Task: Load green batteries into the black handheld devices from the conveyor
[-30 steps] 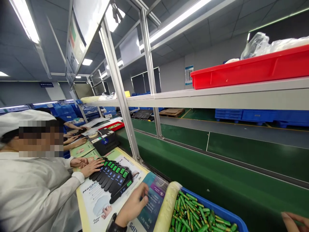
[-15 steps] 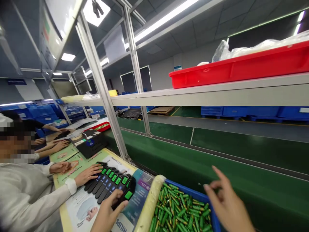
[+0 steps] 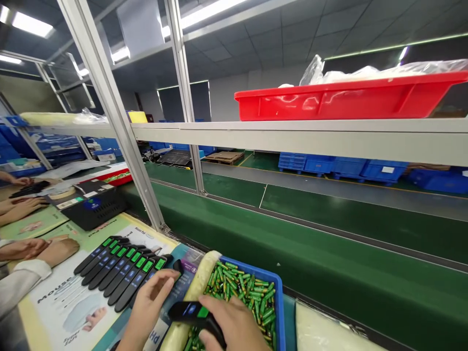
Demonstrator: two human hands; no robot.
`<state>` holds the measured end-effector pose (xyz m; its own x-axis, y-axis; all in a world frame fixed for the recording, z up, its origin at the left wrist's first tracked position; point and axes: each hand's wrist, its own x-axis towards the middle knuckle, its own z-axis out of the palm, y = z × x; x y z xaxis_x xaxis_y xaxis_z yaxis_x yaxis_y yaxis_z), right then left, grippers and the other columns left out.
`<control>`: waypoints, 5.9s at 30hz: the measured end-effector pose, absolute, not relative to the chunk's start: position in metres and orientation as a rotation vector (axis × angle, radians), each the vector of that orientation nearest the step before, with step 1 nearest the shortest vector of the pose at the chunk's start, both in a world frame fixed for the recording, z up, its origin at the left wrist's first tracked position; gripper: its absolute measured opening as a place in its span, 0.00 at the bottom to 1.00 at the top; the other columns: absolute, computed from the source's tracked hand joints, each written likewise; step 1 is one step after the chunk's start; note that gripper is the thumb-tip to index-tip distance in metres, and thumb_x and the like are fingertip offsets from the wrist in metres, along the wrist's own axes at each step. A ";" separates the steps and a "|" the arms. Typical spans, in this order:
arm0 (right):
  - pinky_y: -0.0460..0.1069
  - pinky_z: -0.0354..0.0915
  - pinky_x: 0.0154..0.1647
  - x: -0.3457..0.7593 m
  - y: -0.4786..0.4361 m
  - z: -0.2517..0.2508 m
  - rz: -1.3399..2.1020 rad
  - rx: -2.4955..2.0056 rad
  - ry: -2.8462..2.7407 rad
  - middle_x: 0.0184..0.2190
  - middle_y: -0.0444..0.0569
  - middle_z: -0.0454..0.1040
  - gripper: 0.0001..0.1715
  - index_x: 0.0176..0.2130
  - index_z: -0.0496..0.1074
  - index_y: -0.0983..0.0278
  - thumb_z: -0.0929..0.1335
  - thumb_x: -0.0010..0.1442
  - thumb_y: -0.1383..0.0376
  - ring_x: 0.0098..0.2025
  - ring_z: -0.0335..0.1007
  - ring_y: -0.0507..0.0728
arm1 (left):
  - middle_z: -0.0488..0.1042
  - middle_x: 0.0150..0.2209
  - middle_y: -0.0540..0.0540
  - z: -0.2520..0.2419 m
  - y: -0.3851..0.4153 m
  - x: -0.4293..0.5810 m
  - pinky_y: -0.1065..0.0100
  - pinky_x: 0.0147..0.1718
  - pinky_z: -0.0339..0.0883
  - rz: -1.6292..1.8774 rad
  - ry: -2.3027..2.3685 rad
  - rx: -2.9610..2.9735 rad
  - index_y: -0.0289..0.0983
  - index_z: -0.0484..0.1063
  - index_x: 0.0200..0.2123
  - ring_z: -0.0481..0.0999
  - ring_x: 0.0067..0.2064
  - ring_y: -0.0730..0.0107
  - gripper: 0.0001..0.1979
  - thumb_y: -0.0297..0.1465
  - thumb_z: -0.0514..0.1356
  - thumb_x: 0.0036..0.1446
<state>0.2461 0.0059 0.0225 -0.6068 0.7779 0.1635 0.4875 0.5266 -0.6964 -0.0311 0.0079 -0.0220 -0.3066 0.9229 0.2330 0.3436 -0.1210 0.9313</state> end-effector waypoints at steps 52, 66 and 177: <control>0.48 0.63 0.27 0.267 0.053 0.005 0.823 -1.181 -1.682 0.38 0.49 0.79 0.23 0.53 0.71 0.61 0.66 0.68 0.49 0.33 0.73 0.58 | 0.74 0.33 0.49 -0.009 0.013 0.024 0.67 0.40 0.68 1.716 1.635 1.422 0.37 0.72 0.45 0.74 0.35 0.70 0.13 0.40 0.61 0.66; 0.49 0.68 0.33 0.272 0.055 0.011 0.794 -1.163 -1.601 0.35 0.46 0.78 0.24 0.55 0.68 0.61 0.68 0.67 0.50 0.32 0.73 0.57 | 0.75 0.32 0.51 0.057 0.005 0.066 0.69 0.40 0.69 1.589 1.262 1.755 0.40 0.73 0.46 0.75 0.34 0.73 0.08 0.35 0.62 0.65; 0.56 0.71 0.55 0.248 0.023 0.040 0.920 -0.953 -2.251 0.56 0.50 0.76 0.28 0.66 0.66 0.53 0.67 0.69 0.61 0.54 0.75 0.65 | 0.76 0.53 0.44 -0.018 0.008 -0.020 0.64 0.49 0.76 1.330 1.538 2.453 0.51 0.78 0.54 0.77 0.53 0.62 0.14 0.35 0.61 0.66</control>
<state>0.2477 0.0231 0.0403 -0.6148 0.7639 0.1962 0.4076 0.5207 -0.7502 -0.0199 0.0080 -0.0177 0.1858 0.7245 0.6638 0.7615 -0.5331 0.3688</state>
